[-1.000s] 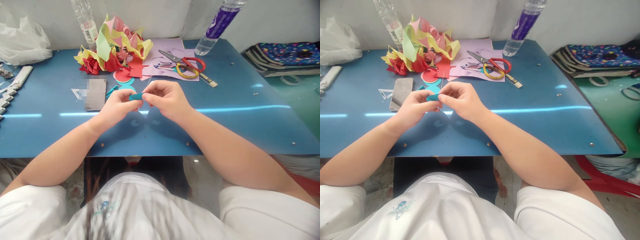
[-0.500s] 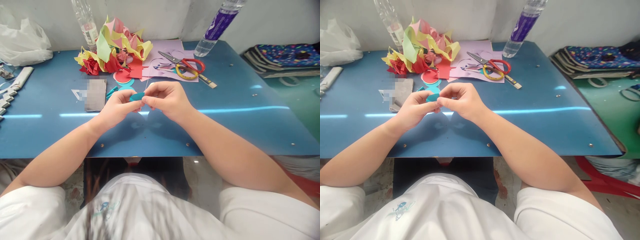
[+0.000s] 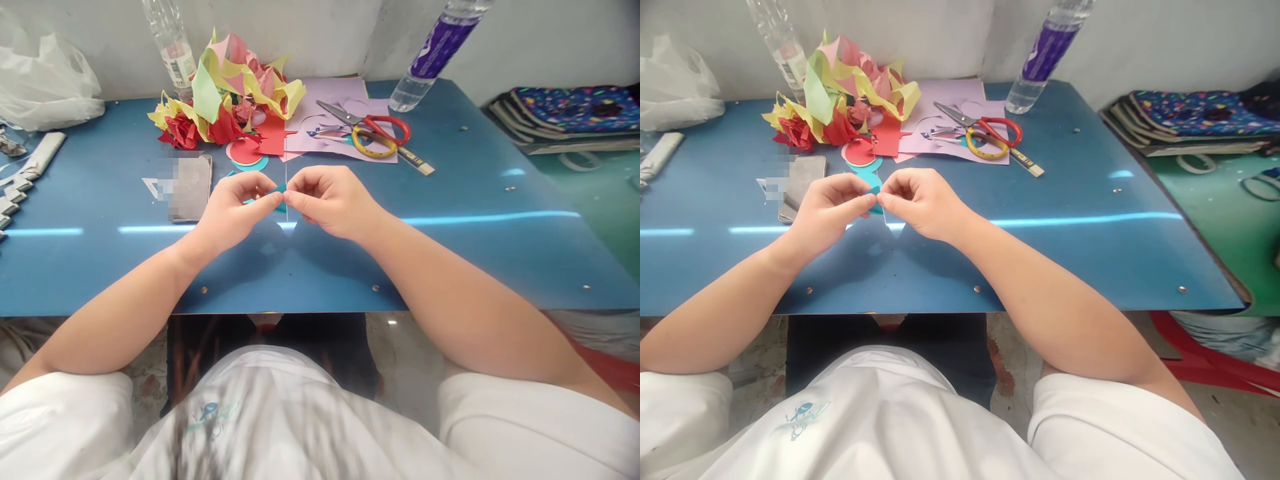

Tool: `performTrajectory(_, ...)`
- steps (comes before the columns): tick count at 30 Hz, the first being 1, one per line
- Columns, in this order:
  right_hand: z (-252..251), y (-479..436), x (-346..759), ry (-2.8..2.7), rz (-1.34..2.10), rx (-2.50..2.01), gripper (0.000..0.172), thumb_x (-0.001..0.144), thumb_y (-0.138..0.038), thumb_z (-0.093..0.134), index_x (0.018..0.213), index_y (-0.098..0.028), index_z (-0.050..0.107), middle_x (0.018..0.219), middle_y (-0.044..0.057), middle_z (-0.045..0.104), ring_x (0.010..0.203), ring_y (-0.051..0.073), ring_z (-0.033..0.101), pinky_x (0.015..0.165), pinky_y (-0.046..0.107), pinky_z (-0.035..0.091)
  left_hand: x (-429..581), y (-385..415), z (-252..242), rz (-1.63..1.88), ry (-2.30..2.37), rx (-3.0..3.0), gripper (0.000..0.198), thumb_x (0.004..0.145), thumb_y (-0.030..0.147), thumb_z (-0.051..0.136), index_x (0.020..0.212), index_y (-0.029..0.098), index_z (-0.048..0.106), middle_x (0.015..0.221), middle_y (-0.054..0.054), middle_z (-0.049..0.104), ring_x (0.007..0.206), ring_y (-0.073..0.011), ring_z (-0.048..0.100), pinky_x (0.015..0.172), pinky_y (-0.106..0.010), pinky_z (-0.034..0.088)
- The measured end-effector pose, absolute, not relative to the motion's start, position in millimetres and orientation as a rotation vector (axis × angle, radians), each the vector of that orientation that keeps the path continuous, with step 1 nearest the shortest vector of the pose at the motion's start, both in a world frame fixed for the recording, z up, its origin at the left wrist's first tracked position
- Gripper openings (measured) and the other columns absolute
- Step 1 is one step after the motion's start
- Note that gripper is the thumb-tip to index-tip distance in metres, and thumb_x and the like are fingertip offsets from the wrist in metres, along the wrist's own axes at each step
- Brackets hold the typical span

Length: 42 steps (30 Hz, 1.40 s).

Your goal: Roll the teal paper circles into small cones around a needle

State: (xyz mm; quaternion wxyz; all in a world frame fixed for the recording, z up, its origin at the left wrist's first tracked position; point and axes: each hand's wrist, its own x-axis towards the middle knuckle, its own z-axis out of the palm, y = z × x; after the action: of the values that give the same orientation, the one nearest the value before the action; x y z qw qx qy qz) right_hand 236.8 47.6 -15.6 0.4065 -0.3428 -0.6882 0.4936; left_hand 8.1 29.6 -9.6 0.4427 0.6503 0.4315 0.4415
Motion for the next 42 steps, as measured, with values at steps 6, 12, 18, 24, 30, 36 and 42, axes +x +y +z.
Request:
performTrajectory(6, -12.9, 46.9, 235.7, -1.724, 1.321, -0.916, 0.059, 0.083, -0.072, 0.108, 0.08, -0.025, 0.072, 0.067, -0.003, 0.057, 0.065, 0.015, 0.051, 0.055, 0.032, 0.037, 8.5, 28.6, -6.5, 1.072, 1.031, 1.559, 0.019, 0.093, 0.034, 0.095, 0.084, 0.022, 0.083, 0.086, -0.003, 0.078, 0.083, -0.0184, 0.07, 0.08, -0.035, 0.059)
performTrajectory(12, -14.4, 46.2, 234.4, -1.748, 1.289, -0.934, 0.061, 0.081, -0.076, 0.109, 0.077, -0.025, 0.075, 0.067, -0.002, 0.06, 0.064, 0.015, 0.051, 0.055, 0.032, 0.038, 9.9, 29.3, -6.9, 1.082, 1.008, 1.564, 0.02, 0.096, 0.037, 0.098, 0.09, 0.021, 0.087, 0.093, -0.005, 0.084, 0.087, -0.0201, 0.075, 0.083, -0.036, 0.06)
performTrajectory(18, -13.1, 46.8, 236.9, -1.77, 1.249, -0.906, 0.056, 0.091, -0.074, 0.101, 0.079, -0.025, 0.077, 0.066, -0.001, 0.059, 0.065, 0.017, 0.051, 0.057, 0.033, 0.039, 10.1, 32.5, -11.1, 1.115, 1.032, 1.521, 0.029, 0.094, 0.042, 0.101, 0.089, 0.022, 0.081, 0.091, -0.004, 0.08, 0.086, -0.0194, 0.072, 0.082, -0.036, 0.059)
performTrajectory(24, -18.4, 47.5, 235.2, -1.762, 1.196, -0.929, 0.045, 0.091, -0.062, 0.098, 0.082, -0.023, 0.079, 0.072, 0.0, 0.065, 0.069, 0.016, 0.051, 0.061, 0.033, 0.039, 11.3, 34.3, -13.3, 1.11, 1.015, 1.475, 0.03, 0.094, 0.044, 0.1, 0.086, 0.024, 0.079, 0.09, -0.003, 0.077, 0.083, -0.0185, 0.068, 0.075, -0.034, 0.057)
performTrajectory(30, -21.9, 49.8, 236.0, -1.743, 1.215, -0.92, 0.038, 0.091, -0.05, 0.102, 0.079, -0.023, 0.077, 0.074, 0.001, 0.064, 0.07, 0.016, 0.052, 0.062, 0.035, 0.041, 11.3, 30.1, -9.1, 1.122, 1.034, 1.537, 0.017, 0.094, 0.034, 0.096, 0.091, 0.022, 0.085, 0.095, -0.005, 0.084, 0.088, -0.0198, 0.073, 0.081, -0.034, 0.061)
performTrajectory(36, -19.3, 48.9, 235.9, -1.704, 1.272, -0.905, 0.04, 0.087, -0.051, 0.105, 0.078, -0.023, 0.078, 0.073, 0.001, 0.063, 0.067, 0.015, 0.051, 0.062, 0.036, 0.041, 9.0, 30.1, -9.3, 1.116, 1.028, 1.573, 0.016, 0.098, 0.036, 0.094, 0.091, 0.024, 0.086, 0.096, -0.005, 0.085, 0.088, -0.0204, 0.074, 0.083, -0.036, 0.062)
performTrajectory(42, -13.3, 46.9, 235.7, -1.686, 1.331, -0.907, 0.051, 0.083, -0.066, 0.108, 0.079, -0.026, 0.077, 0.067, -0.002, 0.059, 0.067, 0.016, 0.053, 0.06, 0.033, 0.042, 6.6, 33.7, -12.1, 1.12, 0.985, 1.582, 0.022, 0.098, 0.042, 0.097, 0.094, 0.024, 0.086, 0.099, -0.006, 0.084, 0.09, -0.0208, 0.073, 0.085, -0.037, 0.062)
